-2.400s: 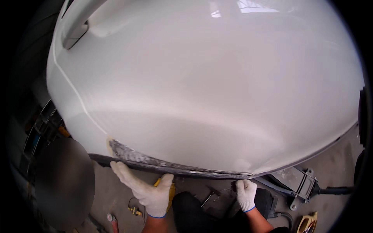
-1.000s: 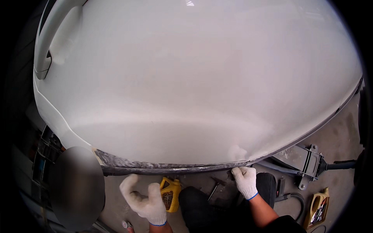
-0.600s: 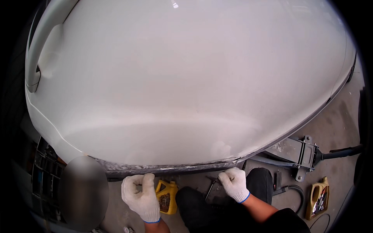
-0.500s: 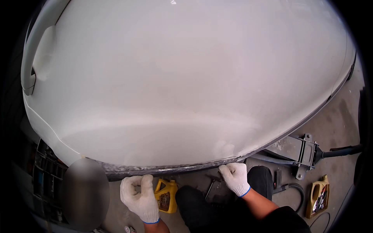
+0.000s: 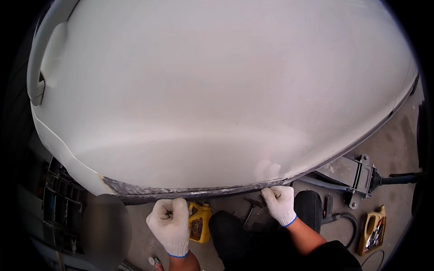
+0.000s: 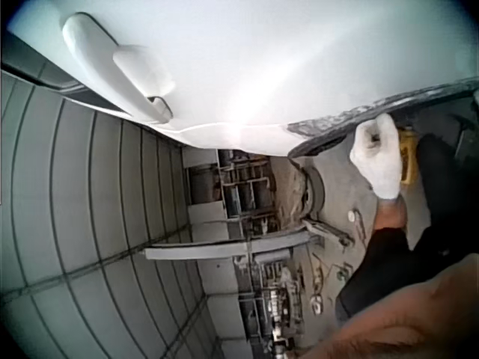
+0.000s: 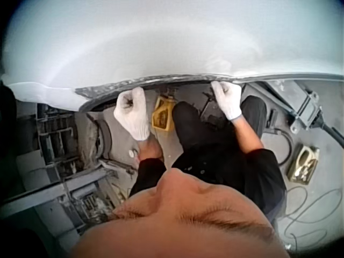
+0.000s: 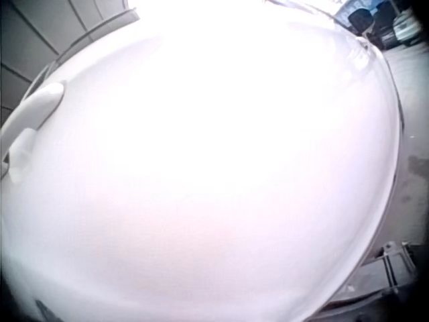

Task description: The person kneels beside a white car and uses a metal tool to scrape and smooth the damaged rear bumper area. They repeatedly rub the tool along the edge of the bumper and occasionally wipe the surface with their gloved hand.

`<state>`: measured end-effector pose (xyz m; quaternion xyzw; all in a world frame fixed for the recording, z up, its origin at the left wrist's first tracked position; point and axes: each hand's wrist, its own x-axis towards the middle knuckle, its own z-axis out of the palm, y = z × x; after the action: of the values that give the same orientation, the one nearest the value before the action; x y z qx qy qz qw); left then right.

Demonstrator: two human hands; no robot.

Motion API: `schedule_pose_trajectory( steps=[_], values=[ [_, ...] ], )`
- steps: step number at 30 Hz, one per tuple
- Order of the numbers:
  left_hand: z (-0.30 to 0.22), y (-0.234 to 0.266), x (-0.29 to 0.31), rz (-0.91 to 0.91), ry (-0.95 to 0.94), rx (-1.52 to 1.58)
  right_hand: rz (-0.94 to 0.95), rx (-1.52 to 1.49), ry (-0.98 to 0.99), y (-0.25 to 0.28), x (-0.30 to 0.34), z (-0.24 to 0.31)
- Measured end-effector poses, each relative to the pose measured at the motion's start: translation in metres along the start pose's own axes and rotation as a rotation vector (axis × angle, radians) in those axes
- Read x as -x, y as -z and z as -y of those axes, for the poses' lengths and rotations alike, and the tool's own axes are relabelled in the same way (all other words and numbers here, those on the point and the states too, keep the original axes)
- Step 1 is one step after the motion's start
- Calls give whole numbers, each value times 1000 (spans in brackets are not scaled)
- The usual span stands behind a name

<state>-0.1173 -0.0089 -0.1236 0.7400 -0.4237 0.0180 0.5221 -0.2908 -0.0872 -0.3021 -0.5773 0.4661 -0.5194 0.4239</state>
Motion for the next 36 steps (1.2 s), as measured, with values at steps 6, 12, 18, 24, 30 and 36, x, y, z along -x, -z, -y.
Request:
schedule_pose_trajectory(
  steps=[6, 12, 18, 24, 30, 36],
  values=[
    [2, 3, -2, 48, -21, -51, -19, -38, -2, -2, 2, 1],
    [-2, 4, -4, 80, 16, -81, -50, -68, 32, -4, 2, -2],
    [-4, 5, -4, 80, -6, -75, -32, -70, 48, -3, -1, 0],
    [12, 3, -5, -21, -27, -12, 12, -66, 62, 0, -5, -1],
    [18, 26, -29, -330, -83, -62, 35, -37, 69, 2, -3, -9],
    [15, 34, -31, -322, -44, -274, 35, -74, 39, 2, -5, -2]
  ],
)
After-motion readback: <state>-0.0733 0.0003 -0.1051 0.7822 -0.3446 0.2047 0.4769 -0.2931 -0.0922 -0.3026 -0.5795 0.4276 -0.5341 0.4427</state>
